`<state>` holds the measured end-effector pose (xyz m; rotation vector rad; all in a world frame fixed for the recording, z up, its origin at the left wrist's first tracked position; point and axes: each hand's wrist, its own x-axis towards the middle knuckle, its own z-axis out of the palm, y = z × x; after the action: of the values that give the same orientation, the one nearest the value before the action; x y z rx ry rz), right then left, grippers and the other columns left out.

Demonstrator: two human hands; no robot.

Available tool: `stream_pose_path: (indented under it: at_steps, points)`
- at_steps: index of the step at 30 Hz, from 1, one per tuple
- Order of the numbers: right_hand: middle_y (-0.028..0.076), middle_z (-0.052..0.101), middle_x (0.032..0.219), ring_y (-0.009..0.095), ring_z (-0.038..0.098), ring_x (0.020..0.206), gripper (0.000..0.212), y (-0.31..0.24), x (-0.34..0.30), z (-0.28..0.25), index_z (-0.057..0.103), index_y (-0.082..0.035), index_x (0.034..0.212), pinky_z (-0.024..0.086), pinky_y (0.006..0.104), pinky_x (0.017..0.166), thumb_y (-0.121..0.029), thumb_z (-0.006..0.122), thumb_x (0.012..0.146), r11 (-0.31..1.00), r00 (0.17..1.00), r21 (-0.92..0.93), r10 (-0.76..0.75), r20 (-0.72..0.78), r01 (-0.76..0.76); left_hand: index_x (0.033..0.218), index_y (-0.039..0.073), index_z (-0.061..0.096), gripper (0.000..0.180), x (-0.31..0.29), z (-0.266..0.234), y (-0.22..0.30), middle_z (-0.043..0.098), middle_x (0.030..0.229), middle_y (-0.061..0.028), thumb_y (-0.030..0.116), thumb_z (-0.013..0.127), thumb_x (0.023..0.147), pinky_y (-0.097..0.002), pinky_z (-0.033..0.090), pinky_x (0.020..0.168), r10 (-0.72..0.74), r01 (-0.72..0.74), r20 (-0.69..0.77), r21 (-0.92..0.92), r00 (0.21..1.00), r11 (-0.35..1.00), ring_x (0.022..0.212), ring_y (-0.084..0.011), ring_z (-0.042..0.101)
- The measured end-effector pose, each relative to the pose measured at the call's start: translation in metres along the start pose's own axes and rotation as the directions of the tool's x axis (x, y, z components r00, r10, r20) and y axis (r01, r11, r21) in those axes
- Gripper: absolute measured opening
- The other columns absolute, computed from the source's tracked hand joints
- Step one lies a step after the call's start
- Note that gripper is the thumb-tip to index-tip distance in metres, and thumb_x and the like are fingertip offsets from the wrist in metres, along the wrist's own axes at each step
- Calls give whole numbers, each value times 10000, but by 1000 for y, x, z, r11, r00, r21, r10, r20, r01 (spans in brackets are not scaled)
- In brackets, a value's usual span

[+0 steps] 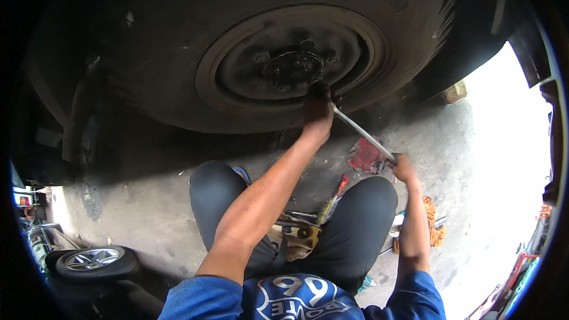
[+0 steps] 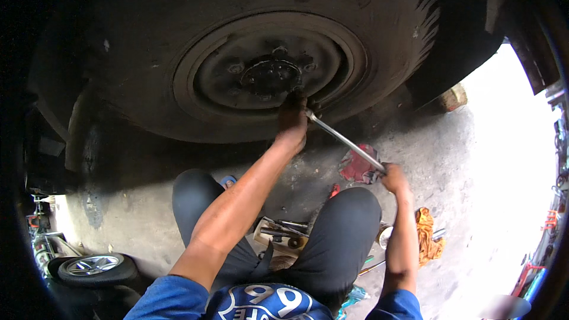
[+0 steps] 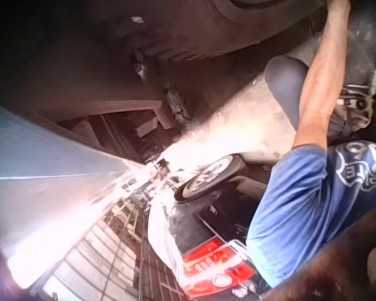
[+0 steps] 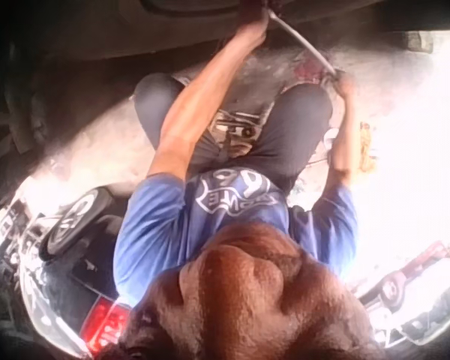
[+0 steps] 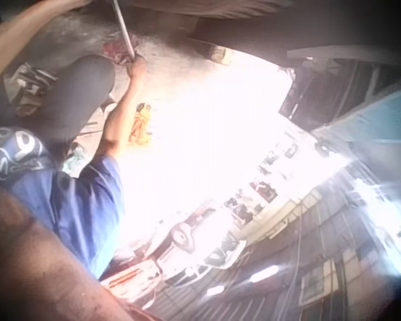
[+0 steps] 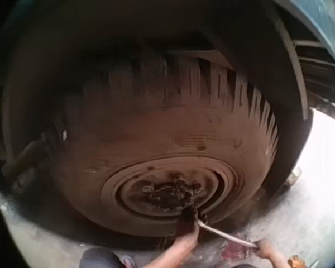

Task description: The person kneels beside a car and uses a lug wrench to loosen and remove the lug nuts from a wheel. After removing the nuts, the person stands up and walks away carrying a container and a pan.

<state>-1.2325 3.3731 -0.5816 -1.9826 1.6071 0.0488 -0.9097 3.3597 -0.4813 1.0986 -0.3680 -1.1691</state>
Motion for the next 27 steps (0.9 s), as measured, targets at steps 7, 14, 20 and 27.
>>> stream_pose_path:
  at_steps: [7,14,20,27]
  points:
    - [202,672,811,376,660,771,218,-133,-117,-235,711,-64,921,514,459,728,36,647,738,877,798,-473,-220,-561,-90,1044,107,584,125,22,-8,9,591,906,-28,217,550,996,-349,545,704,-152,224,210,-379,966,898,823,-141,586]
    - [101,668,1031,264,613,1042,455,-316,-145,-278,666,-119,1164,401,439,1065,60,687,746,441,512,-890,-742,-433,-113,1022,71,595,118,34,-8,-6,631,933,-58,174,546,991,-361,535,789,-94,231,245,-620,965,750,826,-197,641]
    - [107,580,1013,290,569,1108,400,-369,-141,-269,635,-60,1123,360,486,1139,17,682,734,248,220,-919,-958,-185,306,1132,123,590,171,46,-11,-22,634,975,-21,204,535,992,-356,517,821,60,176,351,-604,934,777,881,-146,622]
    - [43,623,928,190,602,1001,151,-513,-58,-203,654,-89,997,457,369,971,-129,624,854,-300,-339,-758,-934,111,579,1124,136,588,164,42,-7,-26,626,970,-6,222,529,998,-351,506,792,42,227,355,-679,934,699,877,-136,606]
